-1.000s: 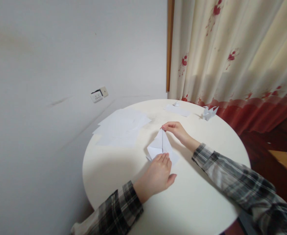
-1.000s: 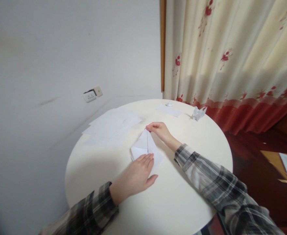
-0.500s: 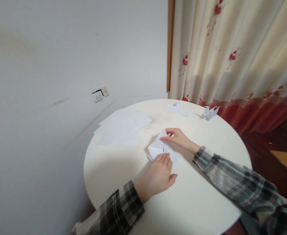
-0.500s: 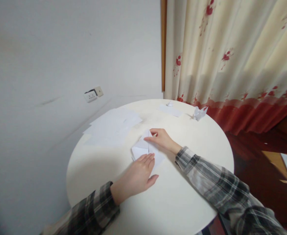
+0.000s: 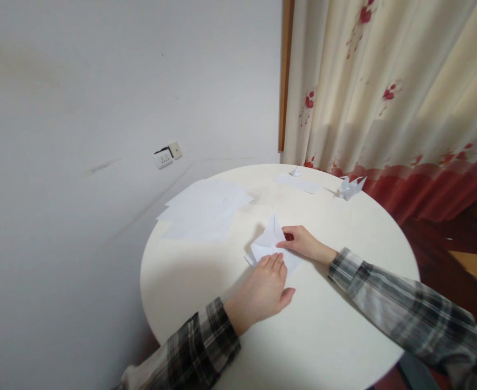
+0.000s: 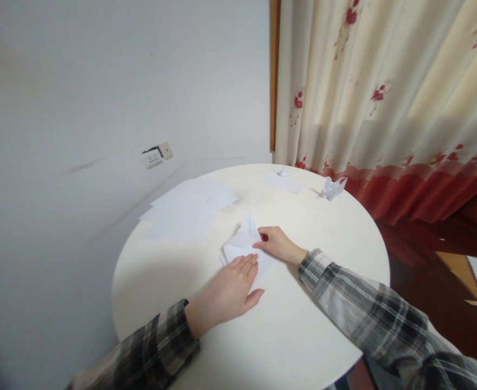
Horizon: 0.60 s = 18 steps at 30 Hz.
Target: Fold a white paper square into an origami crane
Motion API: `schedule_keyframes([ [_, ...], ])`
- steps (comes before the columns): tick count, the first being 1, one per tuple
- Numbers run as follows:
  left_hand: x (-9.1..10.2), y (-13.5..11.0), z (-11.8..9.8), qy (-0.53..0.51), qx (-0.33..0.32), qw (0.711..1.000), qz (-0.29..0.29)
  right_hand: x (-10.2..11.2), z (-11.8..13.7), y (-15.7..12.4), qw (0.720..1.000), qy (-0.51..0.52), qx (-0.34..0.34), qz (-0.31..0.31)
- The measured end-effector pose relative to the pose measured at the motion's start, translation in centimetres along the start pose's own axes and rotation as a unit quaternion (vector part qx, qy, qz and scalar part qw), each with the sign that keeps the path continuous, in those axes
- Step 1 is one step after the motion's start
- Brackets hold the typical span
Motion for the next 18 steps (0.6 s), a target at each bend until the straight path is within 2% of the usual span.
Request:
schedule_keyframes([
  [5, -0.3, 0.0, 0.2, -0.008, 0.007, 1.000, 0.001, 0.7, -0.6, 0.4, 0.998, 0.044, -0.006, 0.054],
  [8, -0.3, 0.0, 0.3, 0.001, 0.004, 1.000, 0.004, 0.8, -0.9, 0.3, 0.997, 0.054, -0.014, 0.057],
  [12, -0.2, 0.0, 0.3, 0.008, 0.000, 1.000, 0.009, 0.6, -1.3, 0.1, 0.999, 0.017, -0.006, 0.047],
  [18, 0.1, 0.1, 0.2, 0.005, 0.001, 1.000, 0.016, 0.7, -1.8, -0.1, 0.994, -0.090, 0.067, 0.016],
])
Point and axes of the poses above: each hand's wrist, its own y-axis towards the middle knuckle, its own x-axis out of the back of the hand, z = x × y, the point moved 2 cm from there along y, towards the middle knuckle, and after that the axes turned 5 degrees about y, right-handed, at the moved point
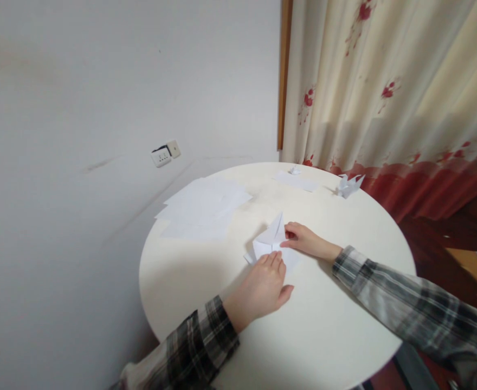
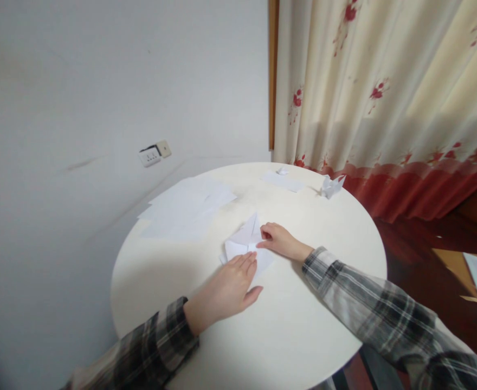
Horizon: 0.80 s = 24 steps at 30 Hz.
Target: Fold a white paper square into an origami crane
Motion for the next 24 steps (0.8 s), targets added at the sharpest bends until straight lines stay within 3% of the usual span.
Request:
schedule_keyframes([
  [12, -0.11, -0.05, 0.16, -0.011, 0.005, 1.000, -0.010, 0.02, -0.02, -0.37, 0.998, -0.057, -0.014, -0.018],
  [19, -0.24, 0.04, 0.19, -0.005, 0.002, 1.000, -0.013, 0.01, -0.12, -0.48, 0.994, 0.082, -0.037, -0.067],
  [24, -0.17, -0.05, 0.22, -0.012, 0.000, 1.000, -0.016, -0.09, -0.03, -0.29, 0.987, 0.131, -0.068, -0.064],
])
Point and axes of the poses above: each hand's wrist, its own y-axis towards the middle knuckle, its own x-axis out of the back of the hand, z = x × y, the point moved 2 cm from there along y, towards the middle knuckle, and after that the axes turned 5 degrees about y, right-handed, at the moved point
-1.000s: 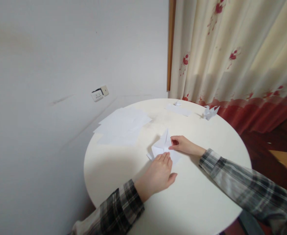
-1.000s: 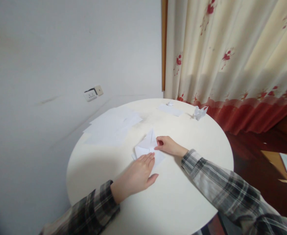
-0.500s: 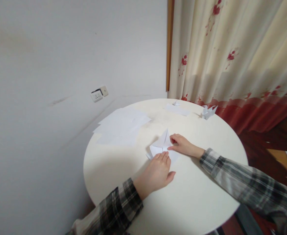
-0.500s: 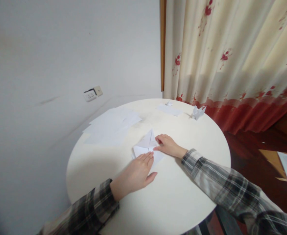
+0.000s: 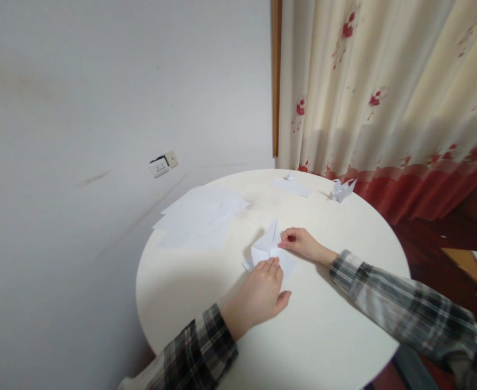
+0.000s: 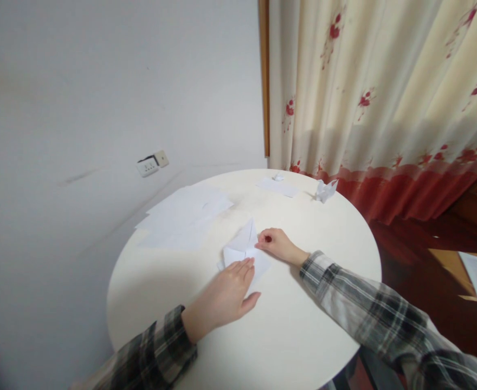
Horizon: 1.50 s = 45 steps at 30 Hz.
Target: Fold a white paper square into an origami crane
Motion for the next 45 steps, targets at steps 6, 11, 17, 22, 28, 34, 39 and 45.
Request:
schedule_keyframes([
  [6, 0.1, 0.0, -0.1, -0.002, -0.001, 1.000, 0.001, -0.5, 1.0, 0.1, 1.000, 0.022, -0.013, -0.003],
  [11, -0.4, 0.0, 0.1, -0.027, 0.002, 1.000, -0.005, -0.7, 2.0, 0.0, 0.998, -0.059, 0.002, -0.004],
  [17, -0.1, 0.4, 1.0, -0.063, -0.018, 0.996, -0.066, -0.3, 1.4, 0.3, 0.991, -0.132, 0.015, 0.003],
  [22, 0.5, 0.7, 4.0, -0.135, 0.196, 0.940, -0.245, 0.6, 0.7, 0.1, 0.990, -0.130, -0.042, -0.029],
  [28, -2.0, 1.6, 6.6, -0.124, 0.309, 0.935, -0.121, 0.5, 0.4, 0.1, 0.987, -0.154, -0.047, -0.032],
  [34, -2.6, 2.7, 6.2, -0.094, 0.300, 0.948, -0.056, 0.3, 0.6, 0.2, 0.984, -0.170, -0.042, -0.033],
  [39, -2.2, 3.3, 5.7, -0.091, 0.318, 0.940, -0.083, 0.3, 1.1, 0.3, 0.975, -0.206, -0.073, -0.043],
  [45, -2.9, 3.4, 6.1, -0.147, 0.285, 0.941, -0.103, 0.5, 1.4, 0.1, 0.969, -0.207, -0.127, -0.054],
])
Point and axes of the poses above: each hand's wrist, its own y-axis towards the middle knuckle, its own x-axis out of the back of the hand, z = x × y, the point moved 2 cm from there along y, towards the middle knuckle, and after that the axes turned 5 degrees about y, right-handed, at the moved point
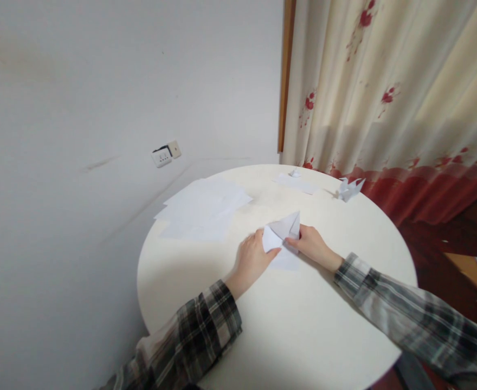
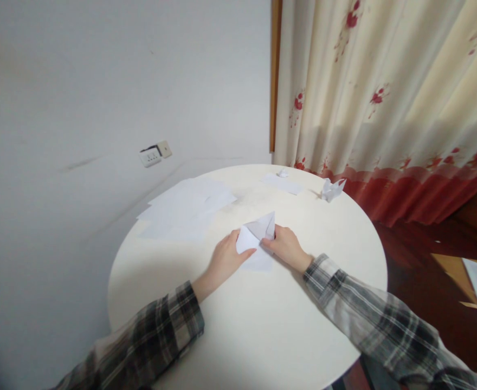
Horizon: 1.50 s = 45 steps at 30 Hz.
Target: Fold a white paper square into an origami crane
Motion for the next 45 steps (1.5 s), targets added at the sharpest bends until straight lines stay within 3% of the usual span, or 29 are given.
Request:
schedule_keyframes([
  [3, -0.5, 0.0, 0.3, -0.013, -0.016, 1.000, 0.008, 0.7, 0.2, -0.5, 1.000, -0.005, 0.006, -0.006],
  [6, -0.9, 0.0, 0.5, -0.027, -0.022, 0.999, 0.017, 2.0, 1.4, -1.1, 0.992, -0.065, 0.053, -0.098],
  [9, -1.1, 0.1, 0.5, -0.042, -0.029, 0.999, 0.014, 2.6, 4.1, -1.5, 0.948, -0.179, 0.187, -0.183],
  [11, -1.0, 0.2, 0.4, -0.052, -0.025, 0.998, 0.012, 2.4, 5.7, -1.4, 0.926, -0.239, 0.218, -0.194],
  [13, -0.9, 0.2, 0.4, -0.055, -0.009, 0.998, 0.016, 1.9, 6.8, -0.8, 0.916, -0.287, 0.225, -0.164],
  [18, -0.6, 0.3, 0.6, -0.070, 0.034, 0.997, 0.012, 1.5, 7.5, 0.8, 0.915, -0.351, 0.169, -0.103],
  [25, -0.4, 0.1, 0.6, -0.036, 0.057, 0.998, 0.013, 1.0, 9.1, 0.6, 0.900, -0.389, 0.188, -0.046],
  [33, 0.6, -0.4, 0.4, -0.036, 0.067, 0.997, 0.013, 0.4, 9.7, 0.3, 0.881, -0.412, 0.218, -0.088],
  [40, 1.0, -0.9, -0.1, -0.015, 0.033, 0.999, 0.040, 1.8, 8.3, 1.8, 0.883, -0.412, 0.218, 0.046],
  [45, 0.6, -1.0, -0.2, 0.010, 0.032, 0.998, 0.061, 1.8, 8.5, 2.0, 0.869, -0.425, 0.234, 0.098],
])
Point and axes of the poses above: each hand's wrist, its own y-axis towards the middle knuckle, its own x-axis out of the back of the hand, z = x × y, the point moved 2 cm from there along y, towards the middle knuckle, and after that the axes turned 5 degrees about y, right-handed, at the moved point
